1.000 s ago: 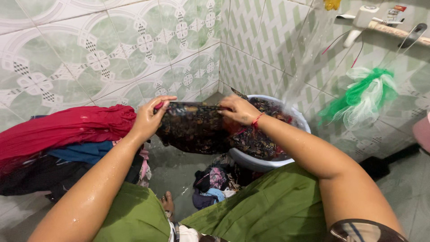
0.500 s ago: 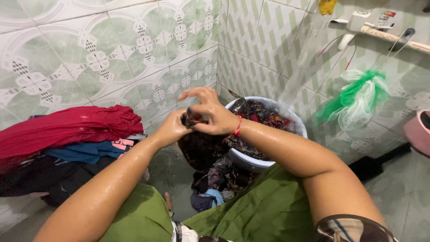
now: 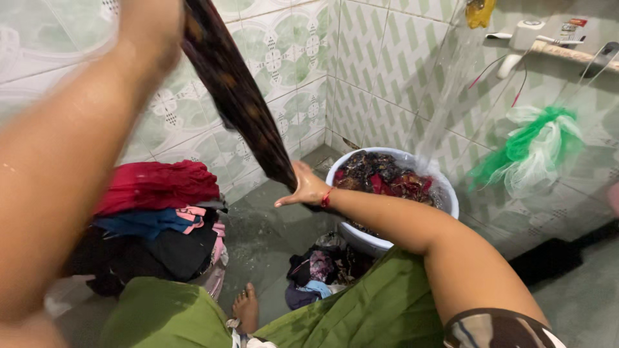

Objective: The person washes clothes by hand in a bucket under a running tap, scrubbing and rinsing different pieces of fabric before placing them in a pile.

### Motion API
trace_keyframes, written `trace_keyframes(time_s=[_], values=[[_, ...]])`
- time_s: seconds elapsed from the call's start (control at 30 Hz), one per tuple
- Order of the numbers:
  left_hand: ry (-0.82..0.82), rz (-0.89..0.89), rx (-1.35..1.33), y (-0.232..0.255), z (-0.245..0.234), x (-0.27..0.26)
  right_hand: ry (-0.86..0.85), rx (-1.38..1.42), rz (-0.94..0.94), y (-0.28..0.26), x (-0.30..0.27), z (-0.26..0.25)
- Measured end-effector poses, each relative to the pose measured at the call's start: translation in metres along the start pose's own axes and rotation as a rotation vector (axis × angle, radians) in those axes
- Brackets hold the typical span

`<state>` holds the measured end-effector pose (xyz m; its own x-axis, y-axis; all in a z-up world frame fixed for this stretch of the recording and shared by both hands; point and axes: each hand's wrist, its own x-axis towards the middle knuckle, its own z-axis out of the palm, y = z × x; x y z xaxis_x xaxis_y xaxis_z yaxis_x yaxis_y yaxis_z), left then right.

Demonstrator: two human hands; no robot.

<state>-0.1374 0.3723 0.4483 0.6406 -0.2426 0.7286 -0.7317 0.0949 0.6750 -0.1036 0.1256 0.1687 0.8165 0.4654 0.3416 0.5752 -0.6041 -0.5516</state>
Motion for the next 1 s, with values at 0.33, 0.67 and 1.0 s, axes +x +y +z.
trace_keyframes(time_s=[0.33, 0.67, 1.0], values=[[-0.08, -0.294, 0.24, -0.065, -0.007, -0.101, -0.388, 0.176, 0.363, 0.151, -0.049, 0.053], [0.236, -0.232, 0.409, -0.158, -0.094, -0.127, -0.24, 0.164, -0.066, 0.076, -0.03, -0.092], [-0.139, 0.042, 0.485, -0.206, 0.04, -0.163, 0.078, 0.215, -0.118, -0.074, -0.026, -0.116]])
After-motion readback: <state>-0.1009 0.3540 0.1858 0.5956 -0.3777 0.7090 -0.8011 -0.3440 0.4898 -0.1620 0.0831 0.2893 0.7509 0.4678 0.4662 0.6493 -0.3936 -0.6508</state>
